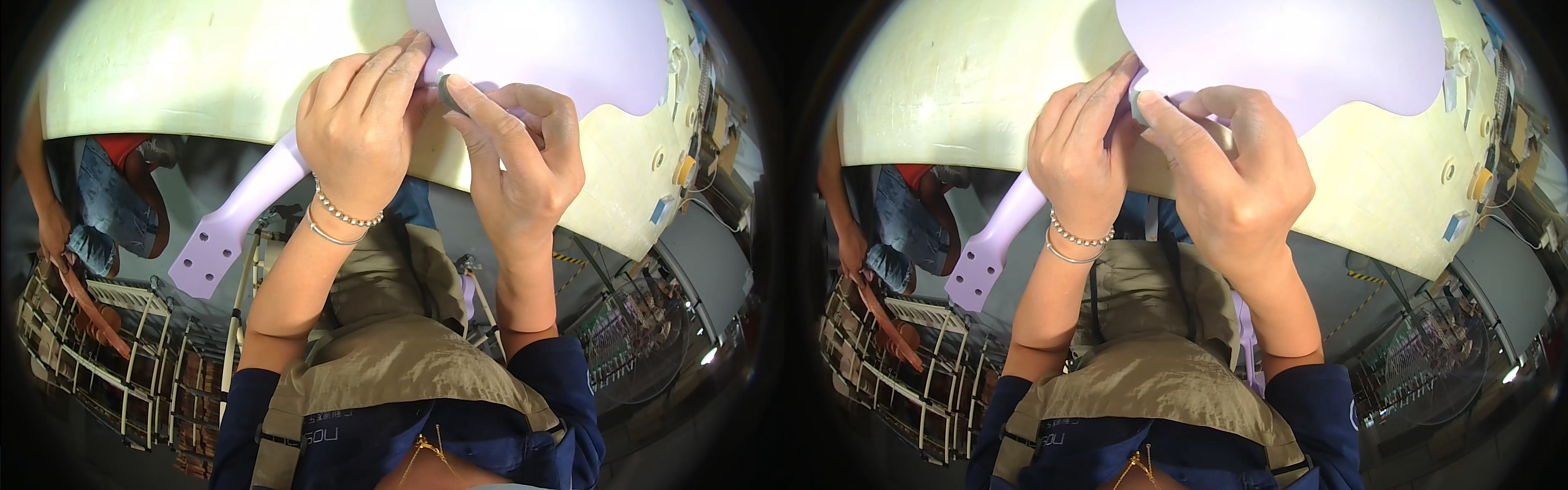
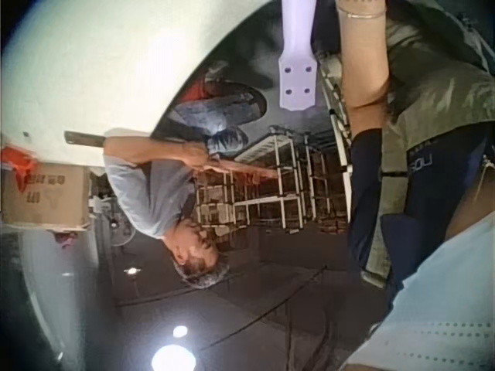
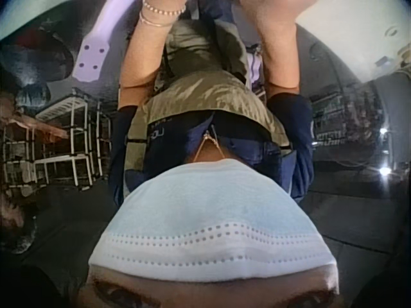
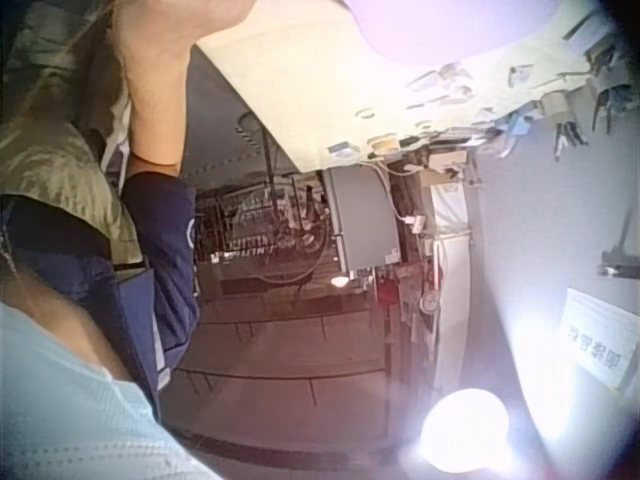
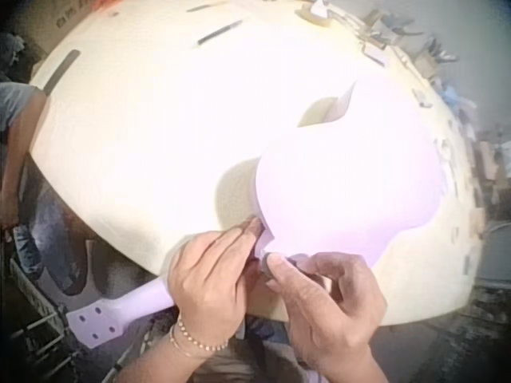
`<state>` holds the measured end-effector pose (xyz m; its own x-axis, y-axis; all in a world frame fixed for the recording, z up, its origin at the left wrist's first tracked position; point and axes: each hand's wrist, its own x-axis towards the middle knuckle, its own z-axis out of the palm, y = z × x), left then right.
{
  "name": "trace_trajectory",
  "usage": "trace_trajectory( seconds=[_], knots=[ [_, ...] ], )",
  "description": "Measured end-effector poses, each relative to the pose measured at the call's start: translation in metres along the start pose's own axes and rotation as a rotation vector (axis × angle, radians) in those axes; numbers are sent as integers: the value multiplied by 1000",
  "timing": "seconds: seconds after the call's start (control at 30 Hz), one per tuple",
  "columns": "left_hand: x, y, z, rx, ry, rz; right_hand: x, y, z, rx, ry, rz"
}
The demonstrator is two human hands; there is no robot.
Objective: The person sands the edges and surfaces of a light purple guitar body using a sanding block, then uses a small blade to scrape and smooth the edges. The person repeats this process on a second guitar body and places the finished pieces on a drying rack.
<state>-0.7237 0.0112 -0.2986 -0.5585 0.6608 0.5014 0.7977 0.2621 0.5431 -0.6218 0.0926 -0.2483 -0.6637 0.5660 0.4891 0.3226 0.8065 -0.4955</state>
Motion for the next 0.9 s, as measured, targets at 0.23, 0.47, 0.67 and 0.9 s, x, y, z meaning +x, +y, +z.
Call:
trace_trajectory(
  seconds=[0.23,0.47,0.67,0.9],
  knots=[
    [1,-1,0,-6,14,8,-3,-2,-11,-60,1,-53],
    [3,3,-3,-64,-21,-19,-1,-3,-7,-148,-3,-24],
    [-1,-2,2,-5,3,0,-4,0,-4,-182,12,-63],
    [-1,-2,3,2,21,3,-6,3,-2,-169,15,-88]
  ],
)
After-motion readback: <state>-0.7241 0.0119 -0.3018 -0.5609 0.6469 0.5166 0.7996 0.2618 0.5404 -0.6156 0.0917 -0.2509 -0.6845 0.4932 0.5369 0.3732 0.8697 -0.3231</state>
